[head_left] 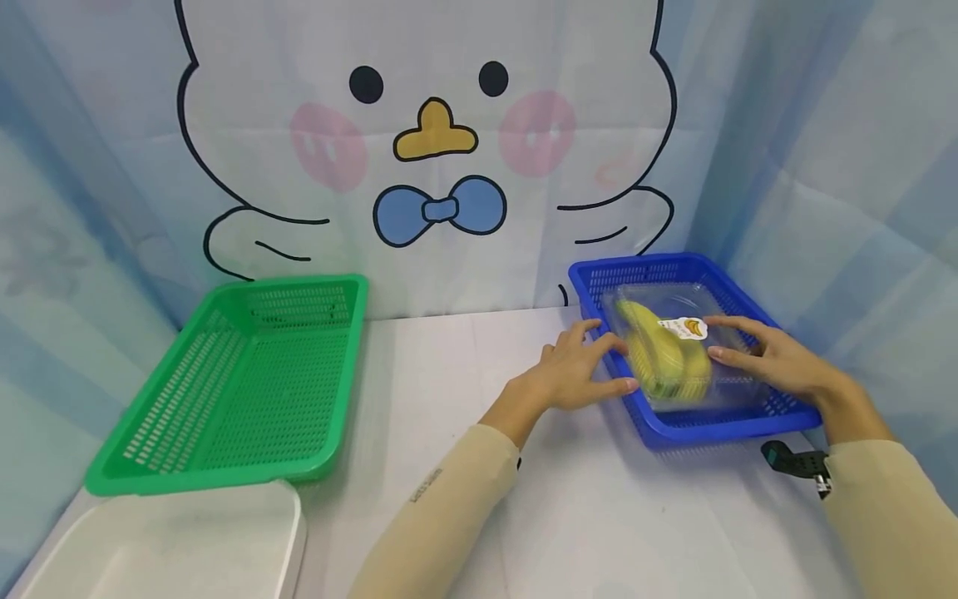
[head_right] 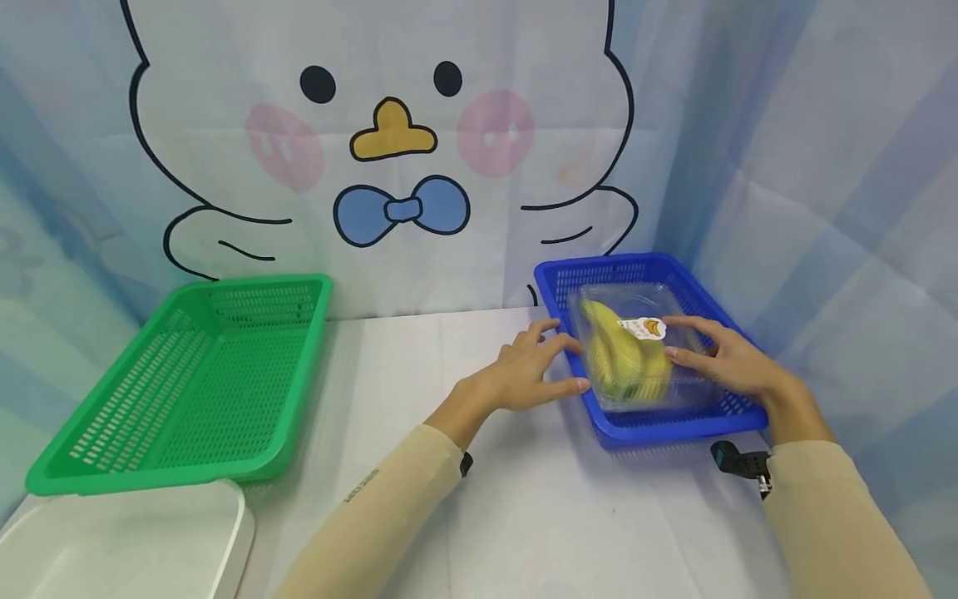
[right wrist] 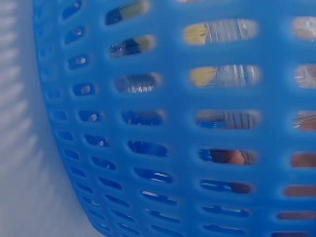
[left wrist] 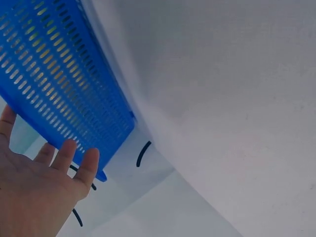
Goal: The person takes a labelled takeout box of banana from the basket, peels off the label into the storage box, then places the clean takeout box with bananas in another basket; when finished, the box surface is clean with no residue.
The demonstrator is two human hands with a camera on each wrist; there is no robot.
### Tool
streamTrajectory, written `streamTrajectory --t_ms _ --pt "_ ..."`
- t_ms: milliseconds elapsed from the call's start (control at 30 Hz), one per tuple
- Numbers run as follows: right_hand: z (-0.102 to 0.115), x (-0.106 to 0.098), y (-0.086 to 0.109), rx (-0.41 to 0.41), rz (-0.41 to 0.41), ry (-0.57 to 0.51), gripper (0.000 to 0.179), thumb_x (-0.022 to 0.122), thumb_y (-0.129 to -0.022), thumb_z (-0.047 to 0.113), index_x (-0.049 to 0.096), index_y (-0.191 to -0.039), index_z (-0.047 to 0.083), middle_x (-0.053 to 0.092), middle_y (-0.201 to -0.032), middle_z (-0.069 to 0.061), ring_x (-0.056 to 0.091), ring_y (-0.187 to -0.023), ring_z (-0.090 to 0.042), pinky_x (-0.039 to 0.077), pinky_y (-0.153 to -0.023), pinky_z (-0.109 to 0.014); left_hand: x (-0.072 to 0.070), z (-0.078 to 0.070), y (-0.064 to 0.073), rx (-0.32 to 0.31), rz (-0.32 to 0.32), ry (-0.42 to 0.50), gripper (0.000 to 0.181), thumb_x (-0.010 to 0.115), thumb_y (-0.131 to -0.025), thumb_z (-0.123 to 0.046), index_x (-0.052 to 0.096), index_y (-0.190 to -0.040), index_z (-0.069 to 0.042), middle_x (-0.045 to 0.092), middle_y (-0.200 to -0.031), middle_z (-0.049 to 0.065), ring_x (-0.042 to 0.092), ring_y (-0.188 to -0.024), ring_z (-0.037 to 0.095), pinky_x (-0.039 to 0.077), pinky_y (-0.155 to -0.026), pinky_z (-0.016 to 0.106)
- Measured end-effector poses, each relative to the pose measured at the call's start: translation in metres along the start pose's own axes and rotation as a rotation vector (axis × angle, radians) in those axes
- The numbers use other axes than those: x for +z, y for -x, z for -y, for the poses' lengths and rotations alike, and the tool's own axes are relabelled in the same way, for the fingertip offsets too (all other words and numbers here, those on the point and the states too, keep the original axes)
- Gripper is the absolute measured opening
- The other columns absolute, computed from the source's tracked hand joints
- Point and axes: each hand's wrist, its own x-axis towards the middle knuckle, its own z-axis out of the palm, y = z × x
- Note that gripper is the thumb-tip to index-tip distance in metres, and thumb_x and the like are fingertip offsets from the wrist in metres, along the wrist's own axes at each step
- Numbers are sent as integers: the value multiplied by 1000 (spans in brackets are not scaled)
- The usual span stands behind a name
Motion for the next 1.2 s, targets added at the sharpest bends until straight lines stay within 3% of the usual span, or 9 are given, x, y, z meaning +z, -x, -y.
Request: streamTrajectory --t_ms 200,333,567,867,1200 --pt "5 0 4 5 -14 -42 62 54 -107 40 34 -161 18 21 -163 -27 51 -123 -46 52 -82 -43 0 0 1 0 19 23 47 54 -97 -68 49 -136 -42 9 -172 2 24 -154 36 33 -114 62" --pt "7 -2 3 2 -14 -71 60 51 -109 38 33 -161 14 18 -163 -28 46 -125 -44 51 -83 -40 -1 1 -1 4 11 78 44 58 -97 -64 50 -134 -42 6 -172 3 25 -153 39 33 -114 64" --pt "6 -5 4 6 -17 -77 58 48 -110 36 33 -161 13 19 -163 -27 51 -110 -27 51 -78 -36 0 1 -3 5 6 102 43 61 -96 -63 53 -132 -42 5 -172 3 24 -153 39 33 -114 64" --pt "3 -11 11 -32 -58 -64 55 46 -111 33 35 -160 11 19 -162 -29 38 -125 -43 49 -76 -30 2 0 -4 19 -2 109 42 61 -96 -61 57 -133 -40 5 -173 6 19 -156 40 29 -115 67" --pt "13 -23 20 -43 -101 -5 52 47 -111 29 39 -158 10 20 -164 -24 38 -128 -53 44 -77 -23 2 0 0 6 6 121 38 60 -98 -61 54 -129 -41 3 -173 6 15 -157 40 25 -117 70"
